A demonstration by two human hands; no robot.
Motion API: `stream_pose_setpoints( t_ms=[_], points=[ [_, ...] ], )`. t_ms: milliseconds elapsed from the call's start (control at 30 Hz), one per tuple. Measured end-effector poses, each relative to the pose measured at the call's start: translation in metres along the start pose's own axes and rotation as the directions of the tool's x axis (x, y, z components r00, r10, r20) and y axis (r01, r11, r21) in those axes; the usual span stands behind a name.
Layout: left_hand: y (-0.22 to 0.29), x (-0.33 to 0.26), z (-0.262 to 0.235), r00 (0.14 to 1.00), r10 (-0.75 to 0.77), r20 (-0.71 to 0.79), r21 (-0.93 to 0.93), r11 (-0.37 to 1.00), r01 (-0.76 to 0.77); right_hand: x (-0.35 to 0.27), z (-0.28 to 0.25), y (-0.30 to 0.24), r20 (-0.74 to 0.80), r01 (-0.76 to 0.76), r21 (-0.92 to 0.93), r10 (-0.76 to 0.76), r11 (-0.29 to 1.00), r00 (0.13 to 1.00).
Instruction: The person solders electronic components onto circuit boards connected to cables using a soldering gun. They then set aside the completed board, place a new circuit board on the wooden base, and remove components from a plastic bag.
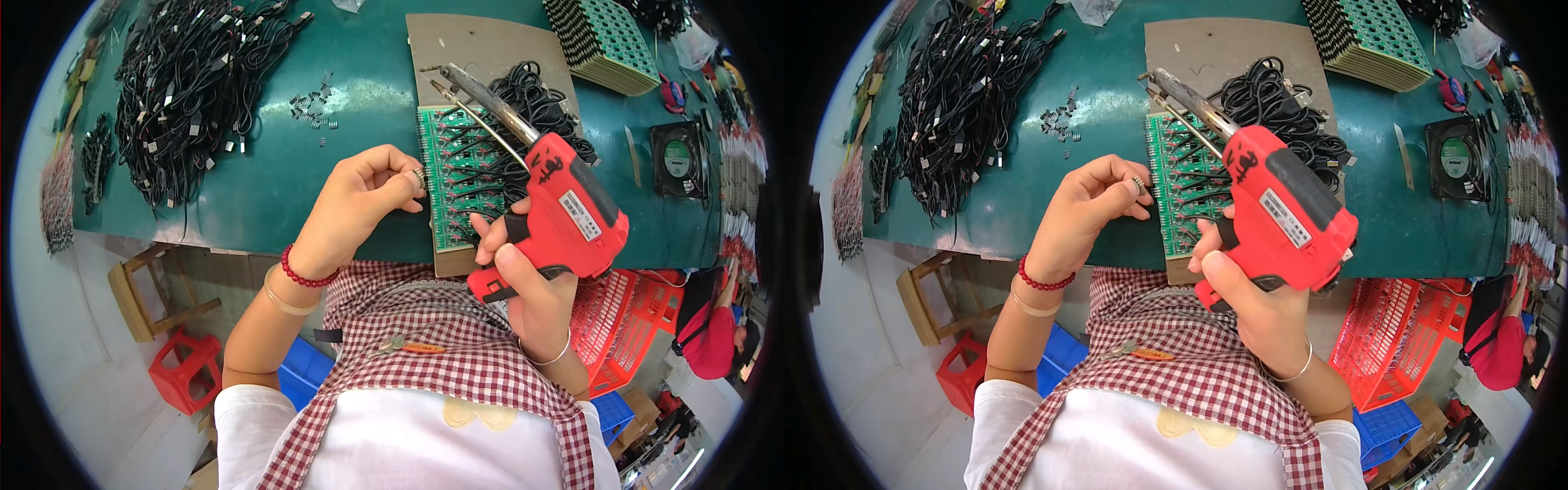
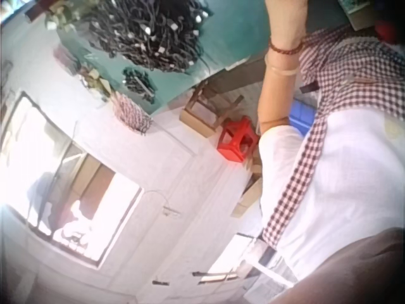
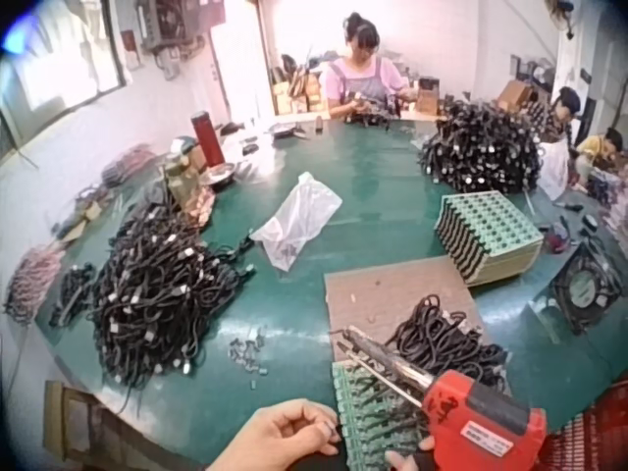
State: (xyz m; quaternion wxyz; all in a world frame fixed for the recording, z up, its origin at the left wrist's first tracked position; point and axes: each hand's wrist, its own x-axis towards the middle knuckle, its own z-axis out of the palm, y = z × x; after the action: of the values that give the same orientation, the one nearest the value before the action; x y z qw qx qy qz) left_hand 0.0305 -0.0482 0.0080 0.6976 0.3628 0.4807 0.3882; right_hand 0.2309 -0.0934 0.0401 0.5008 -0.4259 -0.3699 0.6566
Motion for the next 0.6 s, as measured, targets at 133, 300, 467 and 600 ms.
stream_pose_setpoints(
  t_ms=[133,300,467,600],
  points=[
    [0.003,0.004,-0.004,0.999,0.041,-0.02,0.022,0.999,-0.041,0.009,0.005,-0.001,0.031,0.005,0.025,-0.006,1.0,0.999],
    [0.002,0.006,-0.013,0.986,-0.126,0.112,0.217,0.971,0.099,0.005,0.003,-0.001,0.012,-0.046,0.01,0.046,0.999,0.999],
    [0.007,0.011,-0.013,0.96,-0.233,0.155,0.293,0.939,0.18,-0.022,-0.019,-0.017,-0.049,-0.056,-0.078,0.052,0.995,0.997],
    [0.009,0.018,-0.019,0.95,-0.25,0.185,0.317,0.931,0.183,-0.049,-0.041,-0.02,-0.092,-0.088,-0.131,0.076,0.987,0.993]
  ],
)
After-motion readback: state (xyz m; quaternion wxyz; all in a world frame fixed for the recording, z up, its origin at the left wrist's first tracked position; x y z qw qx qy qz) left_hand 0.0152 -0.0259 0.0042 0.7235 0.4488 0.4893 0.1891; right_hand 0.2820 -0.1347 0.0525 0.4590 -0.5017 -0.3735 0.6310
